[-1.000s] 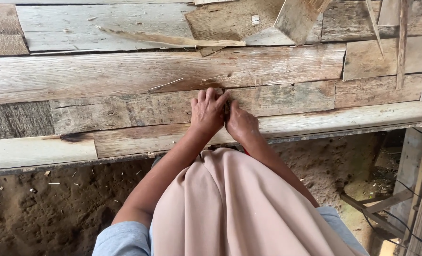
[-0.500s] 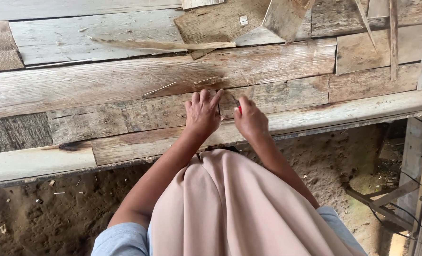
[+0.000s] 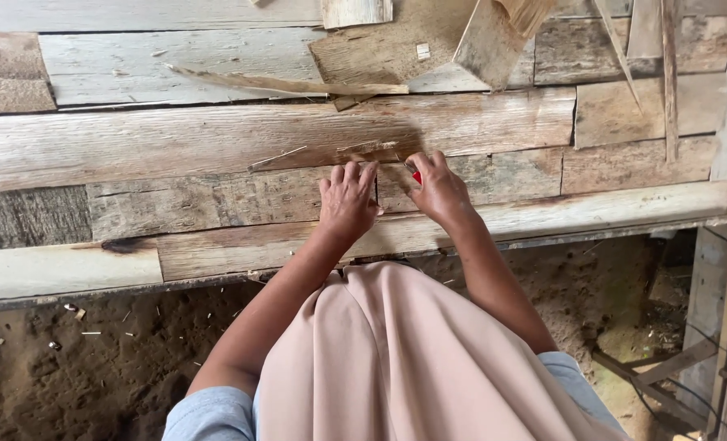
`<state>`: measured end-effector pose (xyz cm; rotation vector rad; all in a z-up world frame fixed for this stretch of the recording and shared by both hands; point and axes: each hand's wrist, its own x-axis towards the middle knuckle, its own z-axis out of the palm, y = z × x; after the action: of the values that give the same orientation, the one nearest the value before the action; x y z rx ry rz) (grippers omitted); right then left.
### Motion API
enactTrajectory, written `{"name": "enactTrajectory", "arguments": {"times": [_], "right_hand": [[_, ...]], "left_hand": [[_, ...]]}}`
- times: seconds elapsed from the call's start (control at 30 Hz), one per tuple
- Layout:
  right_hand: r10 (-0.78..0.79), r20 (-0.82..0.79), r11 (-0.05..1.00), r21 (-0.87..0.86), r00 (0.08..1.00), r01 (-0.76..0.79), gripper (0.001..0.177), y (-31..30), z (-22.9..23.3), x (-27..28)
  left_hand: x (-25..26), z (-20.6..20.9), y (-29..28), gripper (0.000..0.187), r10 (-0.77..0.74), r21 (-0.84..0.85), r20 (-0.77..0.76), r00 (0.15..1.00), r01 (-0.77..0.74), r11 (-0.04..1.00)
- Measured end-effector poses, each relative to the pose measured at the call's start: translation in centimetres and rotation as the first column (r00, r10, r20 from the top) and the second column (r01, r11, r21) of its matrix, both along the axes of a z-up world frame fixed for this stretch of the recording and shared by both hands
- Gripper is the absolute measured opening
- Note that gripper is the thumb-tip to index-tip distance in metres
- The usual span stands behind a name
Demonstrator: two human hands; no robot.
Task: The person uses a red utility knife to cut and trim wooden planks on a workbench. They repeatedly position the planks, score the wood, and separate pieces, handling several planks one at a time.
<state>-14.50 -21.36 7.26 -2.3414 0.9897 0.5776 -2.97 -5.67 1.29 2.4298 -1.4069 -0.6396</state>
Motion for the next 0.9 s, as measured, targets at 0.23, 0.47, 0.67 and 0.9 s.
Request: {"name": "enactTrajectory", "arguments": {"times": [0.23,0.47,0.67,0.9], "right_hand": [[0.029,0.000,0.999,0.034,1.000,-0.029,0.059,0.1,0.3,0.1],[-0.167,0.069,0.982,0.102,0.984,0.159,0.028,1.9,0.4,-1.5],[-0.209,0.016,0.962,0.184,0.978,0.203,0.026,4.9,-0.2,-0.8],[-0.051,-0.176,0.991,0.115,0.983,0.072,0.031,6.1,-2.8,1.4]], "left_hand": [[0.1,-1.6,1.2,0.075,0.037,-0.076,-0.052,0.998,-0.041,0.996],[1.3,-4.4,2.9,0.056,-0.028,-0.457,-0.160,0.987,-0.049,0.888],[1.4,-2.0,3.2,0.042,-0.035,-0.449,0.064,0.997,0.060,0.892],[1.9,0.0,4.4,0.042,-0.118,-0.249,0.165,0.979,0.158,0.955]]}}
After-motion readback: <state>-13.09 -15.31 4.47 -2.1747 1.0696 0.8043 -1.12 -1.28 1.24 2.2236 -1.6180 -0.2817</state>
